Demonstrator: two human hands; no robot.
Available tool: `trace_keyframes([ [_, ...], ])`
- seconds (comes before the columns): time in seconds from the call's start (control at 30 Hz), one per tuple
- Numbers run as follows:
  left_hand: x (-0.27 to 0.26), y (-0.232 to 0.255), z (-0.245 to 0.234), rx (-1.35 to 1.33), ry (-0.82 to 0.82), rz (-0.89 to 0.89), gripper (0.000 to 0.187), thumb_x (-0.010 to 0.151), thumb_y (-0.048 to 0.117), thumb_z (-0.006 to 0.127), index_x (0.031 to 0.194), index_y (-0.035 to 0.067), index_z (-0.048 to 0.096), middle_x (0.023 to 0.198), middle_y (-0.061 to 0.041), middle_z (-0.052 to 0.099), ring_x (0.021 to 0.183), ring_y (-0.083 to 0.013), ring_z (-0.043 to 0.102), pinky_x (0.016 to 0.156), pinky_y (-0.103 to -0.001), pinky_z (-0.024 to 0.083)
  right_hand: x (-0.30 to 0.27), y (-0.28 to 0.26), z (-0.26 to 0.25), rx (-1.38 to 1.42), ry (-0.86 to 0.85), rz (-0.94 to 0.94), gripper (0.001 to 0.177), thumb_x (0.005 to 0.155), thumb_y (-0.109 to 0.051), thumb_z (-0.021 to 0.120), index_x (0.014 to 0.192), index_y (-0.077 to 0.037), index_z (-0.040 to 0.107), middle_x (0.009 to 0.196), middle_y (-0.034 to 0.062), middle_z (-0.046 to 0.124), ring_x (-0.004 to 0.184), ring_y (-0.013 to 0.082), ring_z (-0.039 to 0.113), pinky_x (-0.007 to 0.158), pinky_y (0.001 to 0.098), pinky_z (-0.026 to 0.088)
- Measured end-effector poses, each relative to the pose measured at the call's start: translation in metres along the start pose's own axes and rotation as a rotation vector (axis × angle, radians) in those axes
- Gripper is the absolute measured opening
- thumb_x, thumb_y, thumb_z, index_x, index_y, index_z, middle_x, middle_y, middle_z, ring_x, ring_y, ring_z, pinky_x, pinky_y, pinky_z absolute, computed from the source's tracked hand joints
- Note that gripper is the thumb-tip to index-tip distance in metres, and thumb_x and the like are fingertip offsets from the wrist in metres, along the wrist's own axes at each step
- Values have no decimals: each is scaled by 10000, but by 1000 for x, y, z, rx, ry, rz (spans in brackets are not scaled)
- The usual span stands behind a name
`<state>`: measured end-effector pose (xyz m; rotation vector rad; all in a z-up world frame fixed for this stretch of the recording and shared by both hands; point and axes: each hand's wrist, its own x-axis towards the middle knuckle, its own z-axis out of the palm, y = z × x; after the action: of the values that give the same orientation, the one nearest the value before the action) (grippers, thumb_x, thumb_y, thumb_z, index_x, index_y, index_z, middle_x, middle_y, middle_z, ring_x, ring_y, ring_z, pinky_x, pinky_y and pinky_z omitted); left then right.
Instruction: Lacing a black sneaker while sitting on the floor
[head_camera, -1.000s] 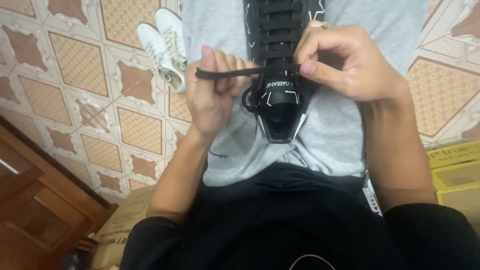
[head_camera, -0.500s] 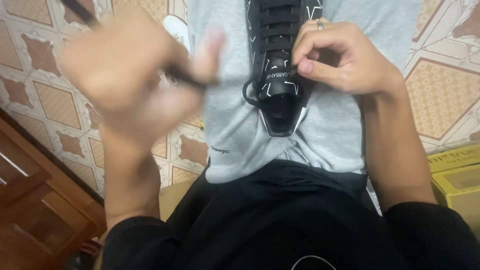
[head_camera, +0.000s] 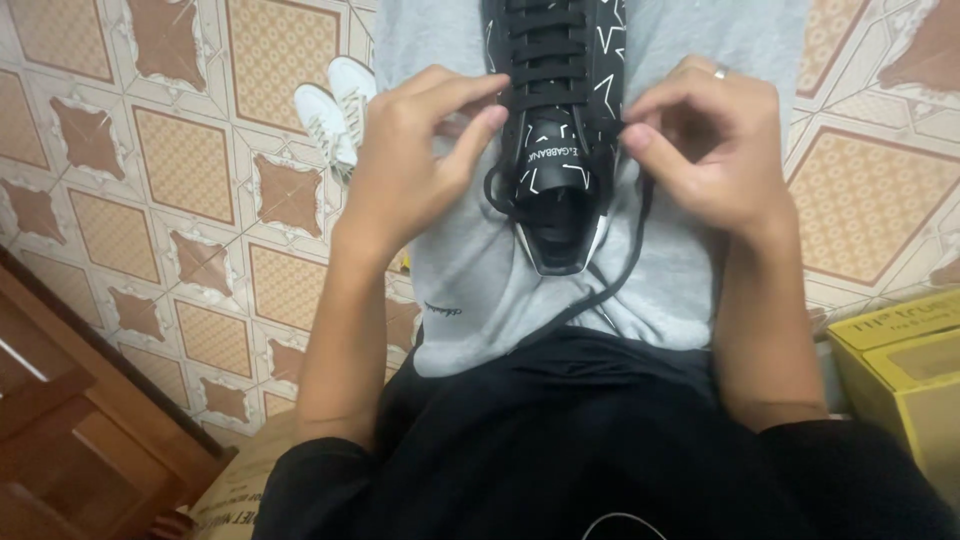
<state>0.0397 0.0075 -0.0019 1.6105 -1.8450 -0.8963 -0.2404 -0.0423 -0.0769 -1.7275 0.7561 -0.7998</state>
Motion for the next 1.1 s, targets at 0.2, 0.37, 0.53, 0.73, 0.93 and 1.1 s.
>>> trace_keyframes([
  [0.2, 7, -12, 18, -131, 55, 58, 131, 982, 14, 741, 1109, -3, 770, 1017, -142, 747, 930, -228, 715, 836, -295, 588, 4, -19, 7, -327, -31, 99, 91, 1096, -42, 769, 1041, 12, 720, 961, 132, 699, 767, 214, 612, 748, 338, 465],
  [0.37, 15, -8, 12, -160, -11, 3, 34, 976, 14, 711, 1000, 28, 730, 950, -85, 690, 832, -179, 677, 734, -261, 596, 9, -13, 7, -339, -128, 121, 175, 1121, -103, 714, 972, -12, 699, 878, 88, 683, 800, 225, 607, 773, 364, 448],
  [0.53, 26, -13, 6, -233, -243, -101, 94, 988, 6, 574, 946, 89, 576, 907, -32, 549, 804, -131, 539, 659, -246, 490, 13, -10, 6, -314, -155, 133, 174, 1088, -109, 719, 934, -30, 701, 869, 66, 678, 799, 206, 617, 762, 344, 460],
  [0.73, 39, -7, -1, -91, -301, -65, 108, 939, 7, 565, 892, 99, 535, 853, -43, 571, 763, -214, 554, 694, -364, 425, 18, -9, 6, -241, -172, 146, 169, 1087, -128, 711, 941, -46, 688, 867, 53, 677, 788, 186, 623, 761, 328, 451],
  [0.93, 39, 7, -5, -59, -294, -75, 119, 933, -25, 521, 903, 89, 501, 856, -77, 536, 726, -248, 514, 668, -385, 400, 23, -14, 6, -184, -204, 225, 168, 1062, -158, 710, 929, -68, 662, 830, 13, 640, 735, 140, 575, 695, 285, 429],
  [1.1, 32, 4, 0, -186, -226, -58, 143, 968, -51, 546, 912, 76, 513, 864, -53, 543, 765, -198, 525, 684, -321, 413, 27, -16, -5, -127, -277, 255, 96, 1051, -120, 688, 986, -51, 688, 882, 37, 665, 781, 147, 597, 716, 281, 443],
])
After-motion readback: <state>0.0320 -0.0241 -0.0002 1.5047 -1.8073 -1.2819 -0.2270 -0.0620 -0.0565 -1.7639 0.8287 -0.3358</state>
